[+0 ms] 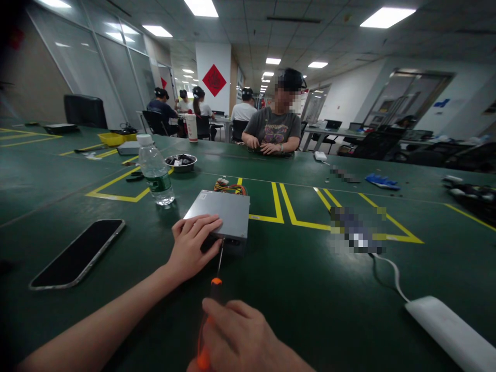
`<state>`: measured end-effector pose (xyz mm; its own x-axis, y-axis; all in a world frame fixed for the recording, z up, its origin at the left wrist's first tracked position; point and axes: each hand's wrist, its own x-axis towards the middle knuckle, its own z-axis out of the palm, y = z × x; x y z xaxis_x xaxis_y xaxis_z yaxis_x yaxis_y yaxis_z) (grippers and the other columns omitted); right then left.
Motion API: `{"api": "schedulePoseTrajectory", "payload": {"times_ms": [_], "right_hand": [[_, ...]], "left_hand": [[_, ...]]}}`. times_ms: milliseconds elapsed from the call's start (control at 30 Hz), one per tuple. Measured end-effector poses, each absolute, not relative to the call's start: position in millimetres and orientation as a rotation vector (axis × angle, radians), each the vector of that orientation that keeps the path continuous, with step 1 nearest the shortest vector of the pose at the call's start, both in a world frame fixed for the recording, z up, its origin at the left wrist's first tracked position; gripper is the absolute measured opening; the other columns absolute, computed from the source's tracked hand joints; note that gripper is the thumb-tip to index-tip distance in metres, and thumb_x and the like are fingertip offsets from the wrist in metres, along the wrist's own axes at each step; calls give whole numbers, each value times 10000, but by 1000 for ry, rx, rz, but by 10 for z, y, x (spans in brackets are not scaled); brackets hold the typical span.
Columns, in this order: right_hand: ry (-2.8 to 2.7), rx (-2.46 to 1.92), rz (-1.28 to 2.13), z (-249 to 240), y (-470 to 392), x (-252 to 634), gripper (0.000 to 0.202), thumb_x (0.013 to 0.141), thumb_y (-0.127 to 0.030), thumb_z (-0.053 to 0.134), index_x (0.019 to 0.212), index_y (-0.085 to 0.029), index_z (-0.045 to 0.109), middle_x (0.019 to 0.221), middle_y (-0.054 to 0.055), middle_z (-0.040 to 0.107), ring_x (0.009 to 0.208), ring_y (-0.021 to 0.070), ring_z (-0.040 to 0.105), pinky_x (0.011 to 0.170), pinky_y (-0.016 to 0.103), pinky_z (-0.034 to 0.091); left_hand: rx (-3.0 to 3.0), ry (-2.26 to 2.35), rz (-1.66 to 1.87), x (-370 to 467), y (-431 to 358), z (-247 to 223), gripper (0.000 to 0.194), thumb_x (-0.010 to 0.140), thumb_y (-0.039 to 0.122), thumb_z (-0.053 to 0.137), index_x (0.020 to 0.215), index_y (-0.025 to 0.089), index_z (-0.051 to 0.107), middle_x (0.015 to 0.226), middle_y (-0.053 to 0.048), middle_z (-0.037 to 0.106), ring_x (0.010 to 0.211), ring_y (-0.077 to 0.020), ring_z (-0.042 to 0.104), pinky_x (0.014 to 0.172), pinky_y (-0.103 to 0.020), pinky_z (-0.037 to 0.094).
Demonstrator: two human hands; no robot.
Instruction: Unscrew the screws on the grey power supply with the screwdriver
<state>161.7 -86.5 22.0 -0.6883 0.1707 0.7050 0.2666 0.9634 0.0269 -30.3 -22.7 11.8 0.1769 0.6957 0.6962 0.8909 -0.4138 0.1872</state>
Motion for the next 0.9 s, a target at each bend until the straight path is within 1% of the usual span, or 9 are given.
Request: {"api": "schedulePoseTrajectory", "payload": {"times_ms": [133,233,267,333,433,533,767,900], "right_hand": [[-2367,-273,-188,275,-873,1692,189,932,-285,470,953,-111,541,943,143,684,861,154,660,765,252,522],[-2406,-305,-242,334,-900,1800,127,936,-170,425,962,-119,539,971,127,685,849,142,662,812,252,502],[-2429,-309,-252,346,-908,1836,160,943,-135,380,964,-129,539,984,116,684,826,132,666,817,249,497],[-2419,-332,-268,353,-918,1896,163,957,-192,380,964,-142,535,965,99,692,799,127,671,817,246,495],[-2387,-340,-274,325,-914,1948,173,953,-263,415,973,-129,522,948,116,693,813,133,671,819,254,494],[-2379,-325,-289,293,-902,1976,170,941,-254,431,986,-112,513,963,142,686,840,145,670,827,278,491],[-2389,-347,-308,277,-907,2020,191,932,-267,452,1007,-101,507,954,148,687,859,155,668,833,291,484],[-2387,-345,-304,239,-903,2035,196,908,-246,480,1028,-93,502,967,152,682,890,168,659,840,307,480]], "left_hand": [[-2188,-1518,-1075,-301,-227,114,326,832,314,521,1154,267,532,1225,-32,586,1133,-233,491,907,-423,256],[-2191,-1515,-1069,-306,-222,107,324,833,313,518,1154,268,532,1220,-32,589,1134,-234,489,907,-424,255],[-2193,-1517,-1064,-309,-219,103,326,833,314,518,1155,269,531,1223,-30,588,1135,-233,488,908,-424,254],[-2197,-1519,-1053,-314,-214,95,328,835,320,515,1158,269,528,1228,-27,584,1136,-232,486,913,-426,249],[-2199,-1525,-1035,-317,-212,91,329,837,327,511,1161,266,526,1231,-26,582,1139,-232,486,913,-426,246],[-2190,-1522,-1036,-311,-217,99,325,834,324,518,1154,268,531,1227,-27,585,1134,-233,490,905,-424,251],[-2175,-1509,-1035,-306,-213,108,330,823,321,535,1148,267,538,1222,-22,588,1122,-232,497,897,-418,261],[-2182,-1514,-1027,-312,-210,99,335,825,325,531,1155,267,533,1229,-25,584,1129,-235,491,900,-421,256]]}}
